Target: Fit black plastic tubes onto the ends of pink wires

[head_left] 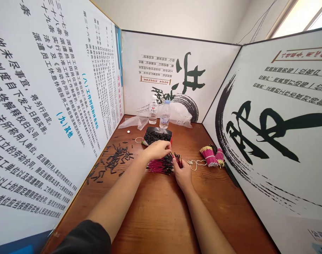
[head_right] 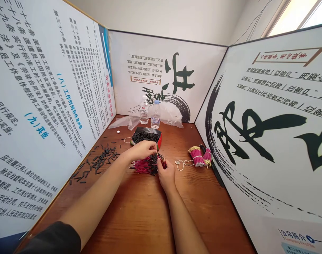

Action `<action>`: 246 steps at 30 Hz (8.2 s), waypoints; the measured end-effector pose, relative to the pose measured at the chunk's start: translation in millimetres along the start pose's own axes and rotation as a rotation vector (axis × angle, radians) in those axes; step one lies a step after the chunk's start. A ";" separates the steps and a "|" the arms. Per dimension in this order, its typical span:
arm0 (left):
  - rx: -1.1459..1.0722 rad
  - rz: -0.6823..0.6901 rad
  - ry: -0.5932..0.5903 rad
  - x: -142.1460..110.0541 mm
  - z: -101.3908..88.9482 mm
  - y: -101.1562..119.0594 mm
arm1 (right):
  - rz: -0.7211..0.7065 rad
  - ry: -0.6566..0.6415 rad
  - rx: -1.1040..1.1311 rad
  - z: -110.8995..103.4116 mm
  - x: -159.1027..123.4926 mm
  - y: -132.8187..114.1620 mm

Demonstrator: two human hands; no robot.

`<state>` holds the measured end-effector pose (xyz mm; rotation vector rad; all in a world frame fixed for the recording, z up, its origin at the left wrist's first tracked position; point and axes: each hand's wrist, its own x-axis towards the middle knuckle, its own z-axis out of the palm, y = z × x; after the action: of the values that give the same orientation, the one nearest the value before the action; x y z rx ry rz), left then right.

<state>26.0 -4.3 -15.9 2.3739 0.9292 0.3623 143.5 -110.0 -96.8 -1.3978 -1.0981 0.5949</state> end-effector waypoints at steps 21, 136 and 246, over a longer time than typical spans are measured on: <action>-0.034 0.041 -0.045 -1.3 -7.0 -4.1 | 0.004 0.025 0.002 -1.1 3.0 8.8; 0.353 -0.220 -0.003 36.0 -9.8 -54.5 | 0.017 -0.028 0.050 -1.2 5.0 5.6; -0.264 0.130 0.141 -13.9 17.2 -9.6 | 0.013 -0.077 0.054 -0.4 4.9 9.3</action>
<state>18.3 -15.0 -36.1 2.1905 0.7391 0.6683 148.4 -104.6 -104.3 -1.3460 -1.1267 0.6881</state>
